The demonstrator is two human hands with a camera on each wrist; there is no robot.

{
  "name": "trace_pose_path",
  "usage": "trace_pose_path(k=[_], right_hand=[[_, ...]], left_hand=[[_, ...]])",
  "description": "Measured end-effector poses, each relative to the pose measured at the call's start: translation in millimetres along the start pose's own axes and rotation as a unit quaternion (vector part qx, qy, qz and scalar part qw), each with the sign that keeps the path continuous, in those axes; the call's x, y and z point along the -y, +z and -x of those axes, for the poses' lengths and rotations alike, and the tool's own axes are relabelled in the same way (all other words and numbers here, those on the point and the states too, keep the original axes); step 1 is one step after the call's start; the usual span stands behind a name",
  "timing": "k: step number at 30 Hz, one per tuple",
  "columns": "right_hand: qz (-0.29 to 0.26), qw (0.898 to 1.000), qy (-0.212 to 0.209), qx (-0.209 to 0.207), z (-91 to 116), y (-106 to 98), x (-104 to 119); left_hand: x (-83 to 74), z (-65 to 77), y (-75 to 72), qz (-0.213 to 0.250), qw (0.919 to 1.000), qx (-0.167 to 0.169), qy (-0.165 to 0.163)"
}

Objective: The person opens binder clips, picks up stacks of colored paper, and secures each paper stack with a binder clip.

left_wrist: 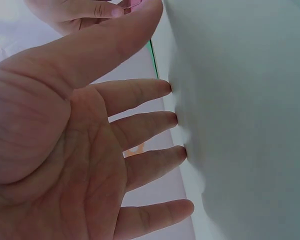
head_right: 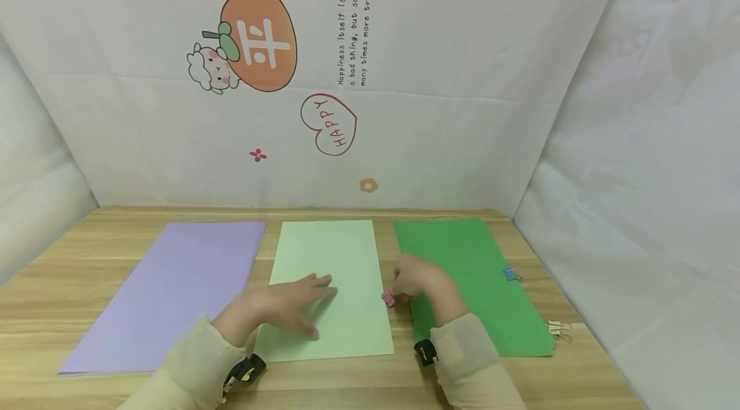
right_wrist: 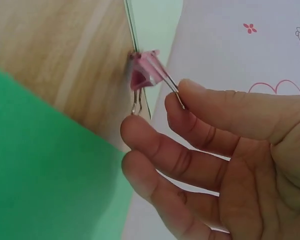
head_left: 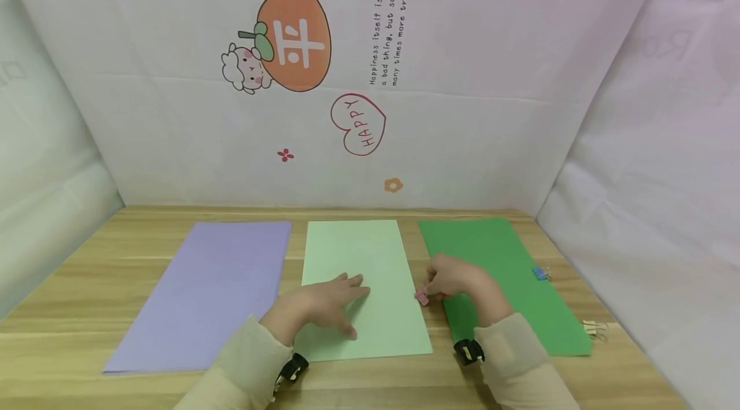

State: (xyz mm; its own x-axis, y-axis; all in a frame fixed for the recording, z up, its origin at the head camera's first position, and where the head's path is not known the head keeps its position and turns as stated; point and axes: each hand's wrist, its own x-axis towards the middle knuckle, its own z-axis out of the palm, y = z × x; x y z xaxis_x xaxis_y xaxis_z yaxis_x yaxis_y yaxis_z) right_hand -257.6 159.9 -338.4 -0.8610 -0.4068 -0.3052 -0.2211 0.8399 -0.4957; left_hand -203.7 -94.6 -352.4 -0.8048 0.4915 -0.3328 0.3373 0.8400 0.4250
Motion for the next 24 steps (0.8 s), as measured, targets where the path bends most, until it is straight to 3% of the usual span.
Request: trace_pose_path(k=[10,24], right_hand=[[-0.044,0.998,-0.013,-0.044,-3.1,-5.5,-0.9],[-0.109,0.991,-0.008,-0.072,-6.3,-11.7,-5.6]], left_hand=[[-0.9,1.4,-1.1,-0.021,0.9998,0.005,0.002],[3.0,-1.7,-0.8,-0.025,0.9997,0.008,0.000]])
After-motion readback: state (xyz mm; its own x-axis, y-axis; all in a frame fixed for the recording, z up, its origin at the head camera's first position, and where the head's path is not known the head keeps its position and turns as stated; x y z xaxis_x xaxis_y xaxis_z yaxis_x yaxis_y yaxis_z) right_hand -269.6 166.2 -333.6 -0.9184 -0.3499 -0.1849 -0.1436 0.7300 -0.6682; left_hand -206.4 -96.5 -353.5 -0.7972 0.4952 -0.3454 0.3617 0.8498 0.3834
